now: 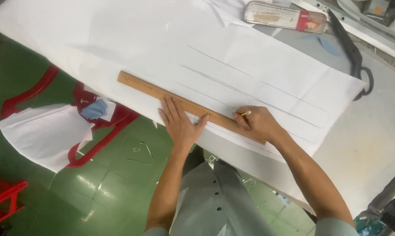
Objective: The person uses a ruler and a pencil to draw straight lines on a large piece of white fabric laid out on a table. After marking the measurements, the person uses a pair of scissors to cut the fabric along the drawn lines.
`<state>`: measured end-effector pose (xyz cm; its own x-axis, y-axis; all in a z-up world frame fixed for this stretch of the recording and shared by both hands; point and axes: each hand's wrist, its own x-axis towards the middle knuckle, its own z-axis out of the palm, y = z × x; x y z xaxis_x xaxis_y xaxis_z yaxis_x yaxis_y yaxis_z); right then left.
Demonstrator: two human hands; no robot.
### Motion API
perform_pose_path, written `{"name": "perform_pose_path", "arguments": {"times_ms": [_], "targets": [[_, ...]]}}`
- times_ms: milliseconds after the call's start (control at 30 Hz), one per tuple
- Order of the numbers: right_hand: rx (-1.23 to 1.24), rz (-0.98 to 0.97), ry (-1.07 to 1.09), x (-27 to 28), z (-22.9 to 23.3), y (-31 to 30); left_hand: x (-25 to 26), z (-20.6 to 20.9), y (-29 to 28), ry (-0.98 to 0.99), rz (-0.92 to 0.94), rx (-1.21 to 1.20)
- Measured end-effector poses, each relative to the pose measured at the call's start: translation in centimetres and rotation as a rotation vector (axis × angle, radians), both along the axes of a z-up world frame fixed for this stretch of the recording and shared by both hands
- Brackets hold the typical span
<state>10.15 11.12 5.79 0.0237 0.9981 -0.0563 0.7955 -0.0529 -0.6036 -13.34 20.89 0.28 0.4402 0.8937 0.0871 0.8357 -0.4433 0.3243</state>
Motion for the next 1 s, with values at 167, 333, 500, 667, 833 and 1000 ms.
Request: {"name": "perform_pose_path", "arguments": {"times_ms": [167, 333, 500, 667, 833, 1000], "targets": [[-0.157, 0.304, -0.045, -2.3, -4.1, 7.4, -0.2, -0.2, 0.2, -0.026, 0.033, 0.006], [-0.152, 0.347, 0.09, -10.1, -3.0, 19.7, -0.3, 0.4, 0.6, -0.049, 0.023, 0.006], [0.002, 0.198, 0.361, -8.8, -2.5, 17.2, -0.1, 0.3, 0.5, -0.029, 0.034, 0.048], [0.134, 0.182, 0.092, -1.7, -1.8, 2.8, 0.2, 1.3, 0.3, -0.001, -0.001, 0.017], [0.018, -0.405, 0.206, 2.7, 2.6, -8.2, 0.7, 4.0, -0.2, 0.081, -0.088, -0.046], [0.377, -0.649, -0.029, 4.0, 0.1, -15.8, -1.2, 1.6, 1.1, 0.324, -0.509, -0.049]]}}
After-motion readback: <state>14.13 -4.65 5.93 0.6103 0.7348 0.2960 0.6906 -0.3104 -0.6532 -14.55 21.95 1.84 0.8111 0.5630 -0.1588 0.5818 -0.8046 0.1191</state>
